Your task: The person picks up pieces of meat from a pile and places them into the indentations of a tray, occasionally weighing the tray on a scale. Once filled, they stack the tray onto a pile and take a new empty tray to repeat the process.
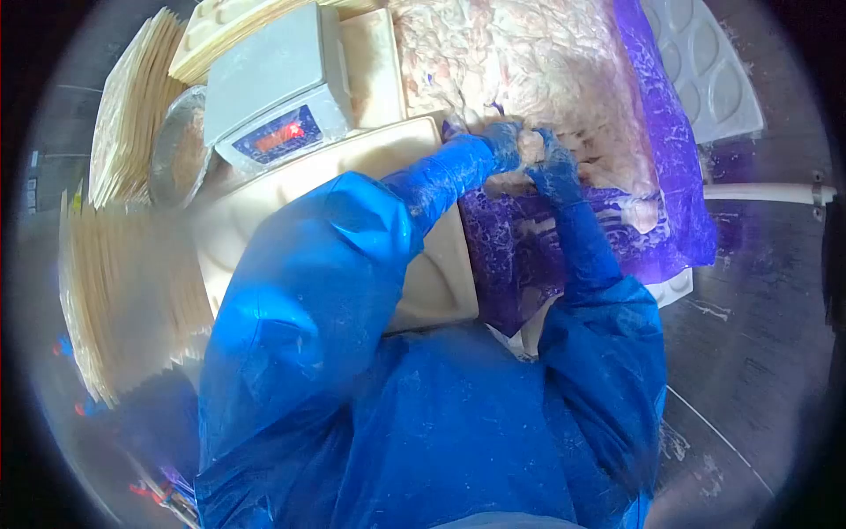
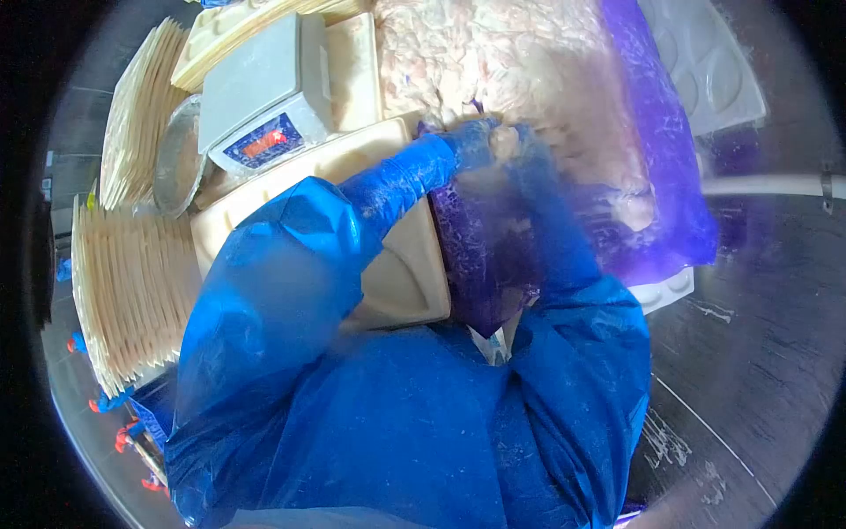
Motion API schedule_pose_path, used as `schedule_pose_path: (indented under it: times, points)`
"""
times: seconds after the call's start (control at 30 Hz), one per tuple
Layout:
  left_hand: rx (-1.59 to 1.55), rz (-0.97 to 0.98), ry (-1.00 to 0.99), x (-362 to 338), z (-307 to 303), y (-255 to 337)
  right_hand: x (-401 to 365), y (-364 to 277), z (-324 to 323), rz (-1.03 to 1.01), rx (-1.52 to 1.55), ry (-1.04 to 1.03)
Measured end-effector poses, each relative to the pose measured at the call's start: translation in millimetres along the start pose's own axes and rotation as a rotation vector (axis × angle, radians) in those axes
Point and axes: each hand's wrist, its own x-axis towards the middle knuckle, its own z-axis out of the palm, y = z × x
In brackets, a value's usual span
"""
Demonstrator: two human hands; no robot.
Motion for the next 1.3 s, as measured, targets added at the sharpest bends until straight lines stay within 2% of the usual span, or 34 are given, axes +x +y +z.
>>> schedule_pose_path:
  times: [0.07, 0.1, 0.13, 0.17, 0.23, 0.27, 0.3, 0.37, 0.43, 0.5, 0.53, 0.57, 0.6, 0.63, 0.7, 0.73, 0.77, 0.83, 0.87, 0.9, 0.93, 0.97, 1.0, 1.03, 1.1, 1.13, 1.2, 1.23, 1.3]
  points:
    - [-0.426, 0.022, -0.028, 11, 19, -43, 1, 40, 33, -0.119, 0.181, 0.19]
    - [-0.64, 0.166, 0.009, 51, -11, -15, 32, 36, -20, -0.196, 0.085, 0.233]
    - [-0.845, 0.187, -0.01, 43, -14, -27, 25, 15, -22, -0.267, 0.307, 0.284]
    - [-0.804, 0.194, 0.016, -39, -49, 31, 20, -17, -35, -0.284, 0.409, 0.302]
    - [-0.722, 0.206, 0.067, -237, -136, 178, -6, -126, -73, -0.276, 0.522, 0.292]
    - [-0.674, 0.305, 0.129, -255, -144, 172, -14, -181, -89, -0.299, 0.564, 0.274]
    - [-0.64, 0.218, 0.201, -280, -157, 164, -26, -230, -97, -0.329, 0.602, 0.257]
    - [-0.557, 0.379, 0.313, -352, -183, 172, -47, -307, -92, -0.389, 0.691, 0.231]
    - [-0.397, 0.553, 0.559, -414, -183, 143, -68, -359, -71, -0.468, 0.787, 0.225]
    - [-0.578, 0.394, 0.565, -471, -162, 110, -82, -379, -46, -0.67, 0.427, 0.009]
    - [-0.616, 0.275, 0.499, -499, -148, 86, -87, -376, -33, -0.682, 0.443, -0.015]
    - [-0.659, 0.16, 0.43, -527, -134, 59, -92, -360, -22, -0.683, 0.396, -0.227]
    - [0.103, 0.119, 0.408, -551, -131, 28, -94, -349, -13, -0.681, 0.338, -0.436]
    - [0.095, 0.105, 0.427, -563, -119, 18, -94, -346, -7, -0.696, 0.336, -0.456]
    - [-0.191, -0.015, 0.901, -587, -87, 12, -98, -345, 1, -0.136, 0.607, -0.323]
    - [-0.609, 0.147, 0.947, -575, -73, 19, -97, -368, 6, -0.237, 0.468, -0.085]
    - [-0.283, 0.114, 0.876, -569, -59, 15, -101, -372, 19, -0.242, 0.462, -0.099]
    - [0.337, 0.088, 0.785, -563, -44, 25, -108, -367, 52, -0.873, -0.101, -0.218]
    - [0.339, 0.088, 0.795, -569, -52, 25, -111, -363, 57, -0.944, -0.11, -0.191]
    - [0.061, 0.124, 0.8, -574, -61, 24, -106, -363, 53, -0.957, -0.113, -0.196]
    - [-0.22, 0.159, 0.795, -579, -70, 24, -101, -364, 50, -0.72, -0.005, -0.22]
    - [-0.175, 0.022, 0.859, -577, -88, 25, -97, -369, 49, -0.473, 0.1, -0.237]
    - [0.002, 0.058, 0.926, -564, -103, 19, -88, -388, 46, -0.382, 0.051, -0.198]
    - [0.18, 0.094, 0.986, -547, -117, 13, -77, -393, 60, -0.383, 0.049, -0.199]
    - [0.325, 0.088, 0.939, -504, -131, 4, -60, -391, 93, -0.578, -0.042, -0.081]
    - [0.328, 0.09, 0.94, -496, -135, 3, -60, -384, 99, -0.58, -0.041, -0.077]
    - [0.531, 0.021, 0.676, -491, -141, 0, -57, -379, 101, -0.666, -0.084, 0.053]
    - [0.528, 0.021, 0.676, -494, -141, -3, -57, -381, 96, -0.665, -0.086, 0.051]
    - [0.425, 0.192, 0.724, -504, -142, -4, -62, -385, 80, -0.5, 0.119, -0.211]
